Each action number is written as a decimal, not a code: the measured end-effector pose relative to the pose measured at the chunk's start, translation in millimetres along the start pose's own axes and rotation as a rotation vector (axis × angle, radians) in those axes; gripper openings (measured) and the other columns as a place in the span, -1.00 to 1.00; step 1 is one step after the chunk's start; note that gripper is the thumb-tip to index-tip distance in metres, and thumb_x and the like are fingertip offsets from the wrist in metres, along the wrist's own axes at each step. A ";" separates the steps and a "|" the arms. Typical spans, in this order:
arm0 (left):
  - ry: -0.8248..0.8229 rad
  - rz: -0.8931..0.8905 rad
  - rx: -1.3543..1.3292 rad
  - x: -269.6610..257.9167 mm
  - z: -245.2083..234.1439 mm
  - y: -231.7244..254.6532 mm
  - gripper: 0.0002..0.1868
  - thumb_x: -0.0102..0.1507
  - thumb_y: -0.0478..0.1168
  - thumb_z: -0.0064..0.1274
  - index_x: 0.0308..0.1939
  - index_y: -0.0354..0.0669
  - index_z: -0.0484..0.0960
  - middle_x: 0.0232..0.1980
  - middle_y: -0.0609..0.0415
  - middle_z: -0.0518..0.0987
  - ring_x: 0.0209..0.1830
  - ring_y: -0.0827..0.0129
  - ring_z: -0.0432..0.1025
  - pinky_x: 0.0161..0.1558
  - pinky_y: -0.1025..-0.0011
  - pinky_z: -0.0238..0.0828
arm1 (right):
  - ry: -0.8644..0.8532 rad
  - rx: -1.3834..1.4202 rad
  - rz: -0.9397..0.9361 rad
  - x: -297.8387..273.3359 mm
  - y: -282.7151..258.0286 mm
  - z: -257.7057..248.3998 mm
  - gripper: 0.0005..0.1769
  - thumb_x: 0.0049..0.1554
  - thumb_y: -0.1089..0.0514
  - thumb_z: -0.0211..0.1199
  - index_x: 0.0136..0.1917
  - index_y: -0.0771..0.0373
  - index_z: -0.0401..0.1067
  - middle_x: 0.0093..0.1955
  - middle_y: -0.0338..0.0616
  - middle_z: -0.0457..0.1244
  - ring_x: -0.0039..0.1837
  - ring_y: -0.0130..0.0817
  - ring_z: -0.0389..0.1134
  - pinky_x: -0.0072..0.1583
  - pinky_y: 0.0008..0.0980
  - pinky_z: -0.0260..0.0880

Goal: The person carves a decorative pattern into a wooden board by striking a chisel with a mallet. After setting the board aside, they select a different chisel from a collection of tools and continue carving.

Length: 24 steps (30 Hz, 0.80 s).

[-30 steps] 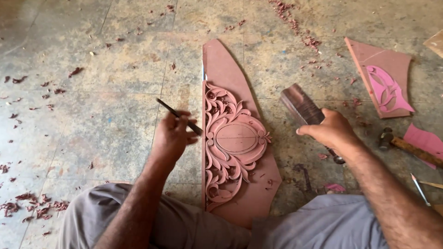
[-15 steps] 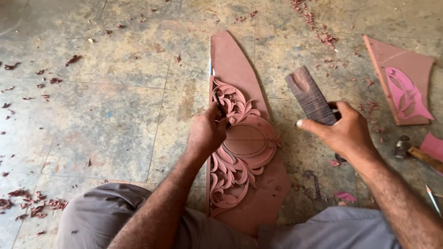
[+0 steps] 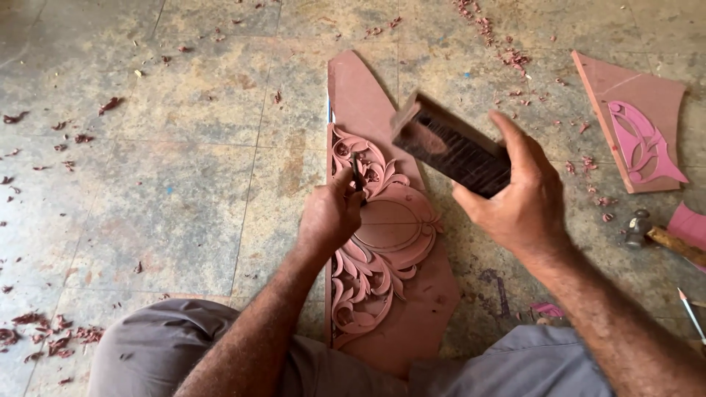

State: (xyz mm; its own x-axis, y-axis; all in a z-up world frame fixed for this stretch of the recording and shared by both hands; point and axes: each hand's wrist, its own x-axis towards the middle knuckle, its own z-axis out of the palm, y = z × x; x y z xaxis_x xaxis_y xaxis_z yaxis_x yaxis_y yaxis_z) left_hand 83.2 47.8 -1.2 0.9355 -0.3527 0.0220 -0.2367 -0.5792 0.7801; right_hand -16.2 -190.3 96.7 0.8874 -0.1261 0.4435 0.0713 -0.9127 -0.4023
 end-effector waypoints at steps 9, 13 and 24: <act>-0.020 0.085 0.199 -5.6 1.3 11.7 -0.88 0.40 -0.19 0.01 -0.07 -0.13 0.58 -0.38 -0.09 0.67 -0.55 0.19 0.57 -0.55 0.20 0.49 | -0.009 -0.273 -0.208 -4.2 -7.0 17.7 0.02 -0.20 0.09 0.62 0.48 0.20 0.28 -0.04 0.09 0.24 -0.16 -0.19 0.34 -0.24 -0.23 0.50; 0.157 0.226 -0.068 -11.0 -1.0 6.6 -0.83 0.27 -0.28 0.06 -0.06 -0.19 0.57 -0.35 -0.17 0.65 -0.37 -0.04 0.58 -0.41 0.09 0.49 | 0.068 -0.203 -0.159 -6.2 -1.0 18.6 -0.05 -0.04 0.16 0.59 0.55 0.20 0.24 0.04 0.05 0.23 -0.08 -0.21 0.36 -0.20 -0.28 0.51; 0.163 0.321 -0.096 -4.2 12.6 -7.1 -0.76 0.18 -0.38 -0.03 -0.07 -0.14 0.55 -0.21 -0.14 0.71 -0.26 -0.04 0.61 -0.32 0.10 0.57 | -0.171 -0.309 -0.025 -0.7 -20.5 4.8 0.10 -0.13 0.10 0.60 0.59 -0.01 0.14 0.08 0.08 0.22 0.00 0.01 0.34 -0.11 -0.04 0.44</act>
State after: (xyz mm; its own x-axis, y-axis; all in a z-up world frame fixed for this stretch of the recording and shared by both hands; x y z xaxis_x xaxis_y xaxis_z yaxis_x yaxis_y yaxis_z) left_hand 77.7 44.2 -14.7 0.8492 -0.3787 0.3682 -0.5061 -0.3842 0.7722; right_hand -16.1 -169.6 100.7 0.9525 -0.0593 0.2986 -0.0242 -0.9925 -0.1201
